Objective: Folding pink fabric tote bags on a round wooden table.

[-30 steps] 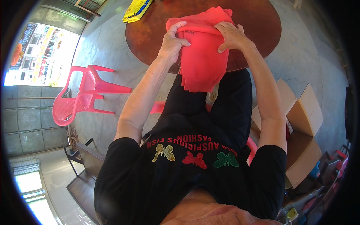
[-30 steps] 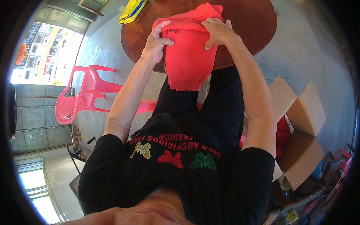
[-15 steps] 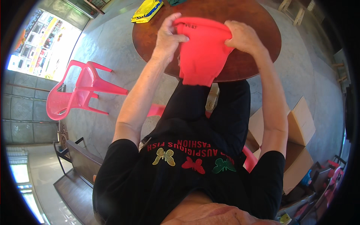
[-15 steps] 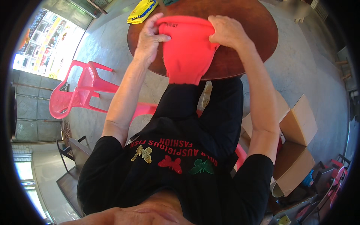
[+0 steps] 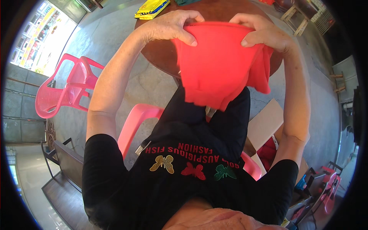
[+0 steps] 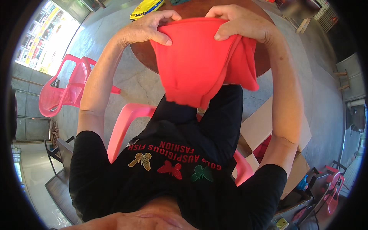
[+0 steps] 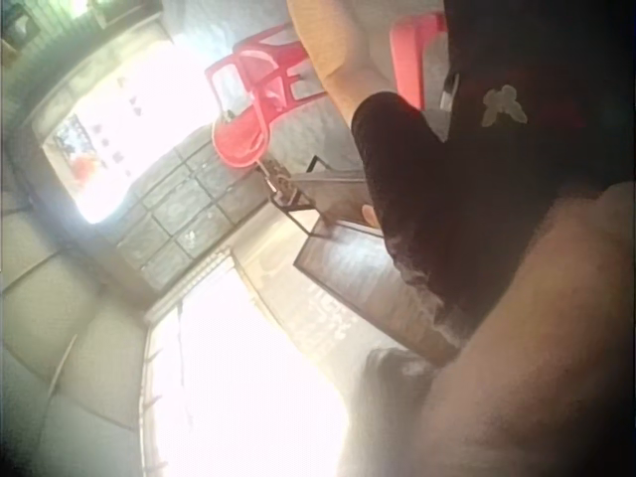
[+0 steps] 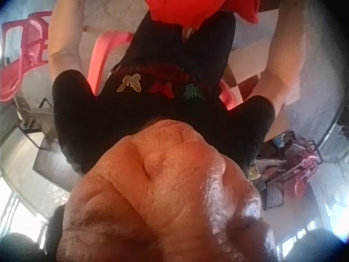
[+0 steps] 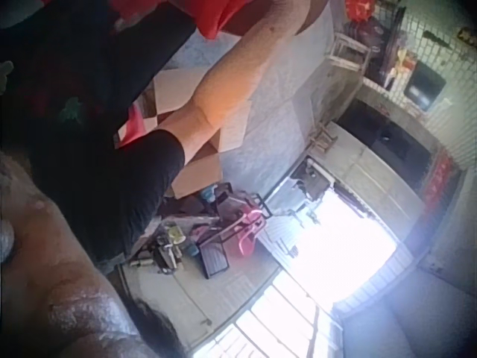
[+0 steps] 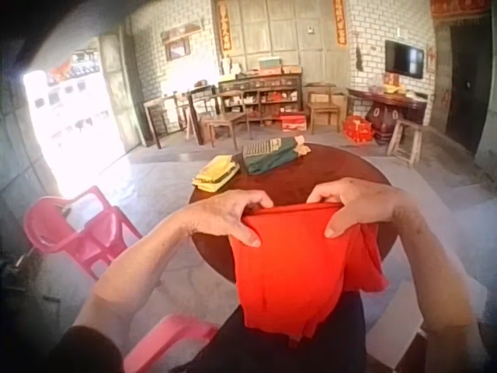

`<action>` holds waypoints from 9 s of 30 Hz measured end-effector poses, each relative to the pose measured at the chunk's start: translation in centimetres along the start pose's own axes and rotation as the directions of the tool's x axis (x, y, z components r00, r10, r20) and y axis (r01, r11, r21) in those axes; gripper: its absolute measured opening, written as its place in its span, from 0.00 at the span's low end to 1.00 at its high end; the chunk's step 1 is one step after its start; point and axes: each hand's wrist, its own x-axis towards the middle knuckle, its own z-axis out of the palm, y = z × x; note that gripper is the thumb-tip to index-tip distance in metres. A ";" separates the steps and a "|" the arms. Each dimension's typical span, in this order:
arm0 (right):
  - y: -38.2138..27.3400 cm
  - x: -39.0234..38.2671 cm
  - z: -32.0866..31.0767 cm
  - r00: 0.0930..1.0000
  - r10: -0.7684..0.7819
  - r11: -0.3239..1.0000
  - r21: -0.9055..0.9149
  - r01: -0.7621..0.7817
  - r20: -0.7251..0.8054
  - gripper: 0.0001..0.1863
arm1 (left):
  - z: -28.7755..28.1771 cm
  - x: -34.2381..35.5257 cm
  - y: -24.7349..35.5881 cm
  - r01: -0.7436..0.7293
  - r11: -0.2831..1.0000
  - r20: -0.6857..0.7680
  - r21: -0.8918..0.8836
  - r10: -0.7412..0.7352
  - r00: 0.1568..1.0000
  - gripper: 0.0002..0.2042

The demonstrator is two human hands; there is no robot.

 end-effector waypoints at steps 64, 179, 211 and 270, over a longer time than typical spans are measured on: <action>18.7 11.8 10.2 0.607 0.137 0.656 -0.388 -0.648 -0.782 0.51 | 13.7 6.4 -13.5 0.309 0.886 -0.257 0.346 -0.228 0.939 0.37; 20.5 12.4 2.0 0.803 -0.147 0.961 -0.274 -0.021 -0.577 0.11 | 7.7 8.6 -20.2 -0.027 0.998 0.035 0.052 0.025 0.999 0.31; 22.8 16.2 3.3 0.905 -0.239 0.634 -0.762 -0.129 -0.353 0.22 | 13.6 12.5 -19.9 0.129 0.921 -0.352 0.366 0.009 0.936 0.16; 19.9 7.1 -6.2 0.620 -0.082 0.991 -0.128 -0.030 -0.780 0.19 | 0.3 11.7 -14.3 0.147 0.872 -0.109 0.466 -0.108 0.988 0.17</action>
